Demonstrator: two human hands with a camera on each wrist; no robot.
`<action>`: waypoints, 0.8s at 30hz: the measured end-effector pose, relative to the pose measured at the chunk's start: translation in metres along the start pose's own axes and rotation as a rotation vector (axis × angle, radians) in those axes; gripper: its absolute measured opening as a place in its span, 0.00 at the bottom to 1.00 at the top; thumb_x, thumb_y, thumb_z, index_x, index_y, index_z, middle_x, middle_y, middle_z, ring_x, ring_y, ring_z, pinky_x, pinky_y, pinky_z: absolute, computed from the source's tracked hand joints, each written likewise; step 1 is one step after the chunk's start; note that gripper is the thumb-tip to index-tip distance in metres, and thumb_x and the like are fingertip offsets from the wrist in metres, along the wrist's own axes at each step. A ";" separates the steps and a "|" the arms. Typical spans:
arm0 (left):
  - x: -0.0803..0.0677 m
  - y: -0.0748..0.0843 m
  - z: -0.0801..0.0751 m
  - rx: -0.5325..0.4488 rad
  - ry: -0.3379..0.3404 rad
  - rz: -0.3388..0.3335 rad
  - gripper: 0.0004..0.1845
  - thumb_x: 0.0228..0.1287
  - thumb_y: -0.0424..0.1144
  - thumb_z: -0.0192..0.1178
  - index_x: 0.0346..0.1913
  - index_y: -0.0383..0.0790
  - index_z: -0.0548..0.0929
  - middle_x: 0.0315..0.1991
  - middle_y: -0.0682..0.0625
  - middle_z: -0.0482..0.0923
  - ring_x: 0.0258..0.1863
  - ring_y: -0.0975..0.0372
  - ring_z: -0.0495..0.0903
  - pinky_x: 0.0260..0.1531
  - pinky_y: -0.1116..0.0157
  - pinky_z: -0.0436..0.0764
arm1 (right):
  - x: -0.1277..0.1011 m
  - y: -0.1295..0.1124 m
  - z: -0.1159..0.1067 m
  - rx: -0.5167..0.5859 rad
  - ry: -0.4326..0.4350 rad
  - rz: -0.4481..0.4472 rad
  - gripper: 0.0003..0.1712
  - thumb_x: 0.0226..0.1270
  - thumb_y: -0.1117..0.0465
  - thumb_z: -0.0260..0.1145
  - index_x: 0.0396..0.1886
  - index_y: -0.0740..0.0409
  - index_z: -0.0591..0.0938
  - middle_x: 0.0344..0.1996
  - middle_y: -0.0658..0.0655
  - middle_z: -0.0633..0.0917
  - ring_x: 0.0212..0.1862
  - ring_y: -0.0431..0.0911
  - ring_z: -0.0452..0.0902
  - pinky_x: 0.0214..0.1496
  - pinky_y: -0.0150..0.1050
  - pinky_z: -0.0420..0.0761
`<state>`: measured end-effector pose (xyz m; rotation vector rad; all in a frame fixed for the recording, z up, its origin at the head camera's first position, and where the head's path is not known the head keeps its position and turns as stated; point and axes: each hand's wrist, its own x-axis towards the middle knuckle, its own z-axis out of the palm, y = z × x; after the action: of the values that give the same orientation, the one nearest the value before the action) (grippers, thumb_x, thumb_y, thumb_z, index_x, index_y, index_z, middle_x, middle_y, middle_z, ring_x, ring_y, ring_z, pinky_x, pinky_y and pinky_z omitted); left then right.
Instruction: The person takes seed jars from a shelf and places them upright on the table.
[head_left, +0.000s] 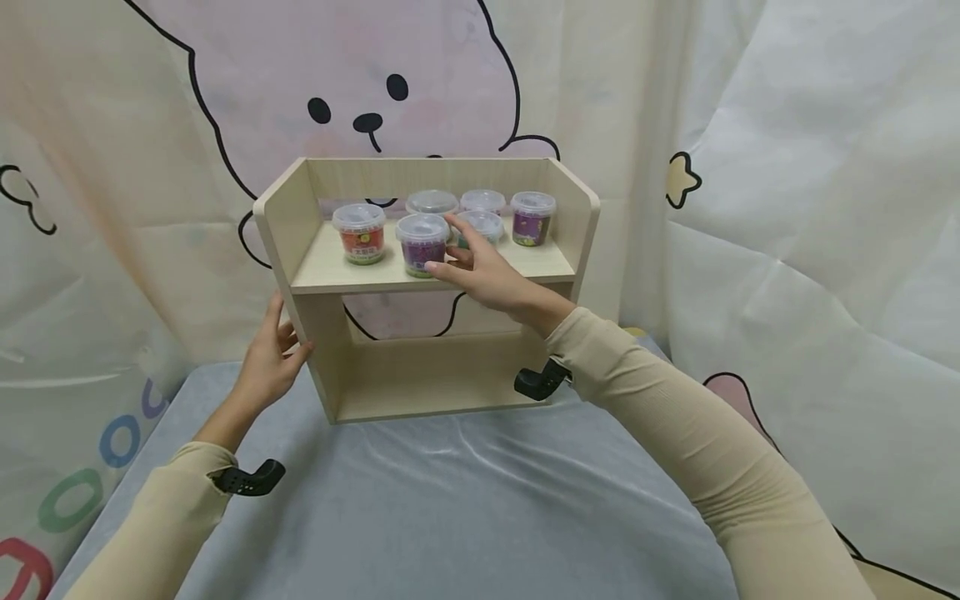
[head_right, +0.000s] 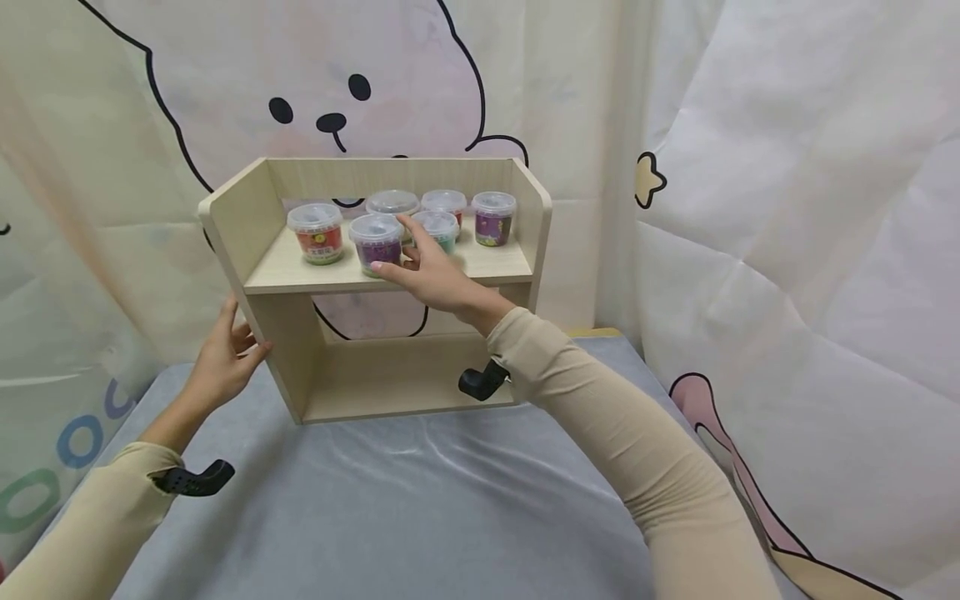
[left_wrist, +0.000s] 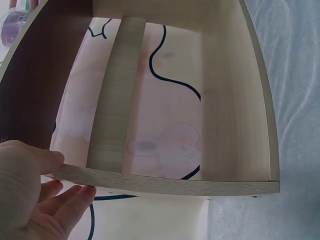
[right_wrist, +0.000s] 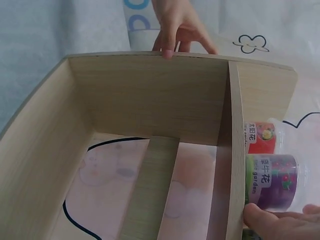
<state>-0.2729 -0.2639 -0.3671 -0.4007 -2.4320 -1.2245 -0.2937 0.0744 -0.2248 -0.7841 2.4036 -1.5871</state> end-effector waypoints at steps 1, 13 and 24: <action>0.000 0.000 0.000 -0.002 -0.001 0.001 0.53 0.68 0.22 0.56 0.82 0.59 0.38 0.70 0.21 0.63 0.63 0.26 0.71 0.53 0.34 0.78 | 0.002 0.000 0.001 -0.002 0.006 0.006 0.48 0.75 0.53 0.62 0.83 0.42 0.43 0.83 0.59 0.48 0.82 0.55 0.53 0.80 0.54 0.63; 0.000 0.000 -0.001 -0.007 -0.016 -0.001 0.53 0.67 0.20 0.55 0.82 0.60 0.37 0.72 0.21 0.60 0.62 0.25 0.70 0.55 0.33 0.77 | 0.022 -0.006 0.008 0.038 0.041 0.086 0.47 0.77 0.49 0.59 0.84 0.42 0.41 0.82 0.61 0.55 0.83 0.50 0.50 0.84 0.50 0.55; 0.001 -0.001 -0.004 0.029 -0.041 -0.018 0.54 0.68 0.22 0.57 0.82 0.62 0.37 0.77 0.27 0.54 0.64 0.25 0.69 0.55 0.33 0.77 | 0.032 -0.008 0.014 -0.023 0.085 0.107 0.43 0.76 0.50 0.61 0.83 0.45 0.51 0.74 0.63 0.66 0.75 0.52 0.64 0.77 0.50 0.69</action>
<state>-0.2738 -0.2671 -0.3651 -0.4002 -2.4905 -1.1986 -0.3126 0.0447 -0.2187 -0.5916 2.4816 -1.5844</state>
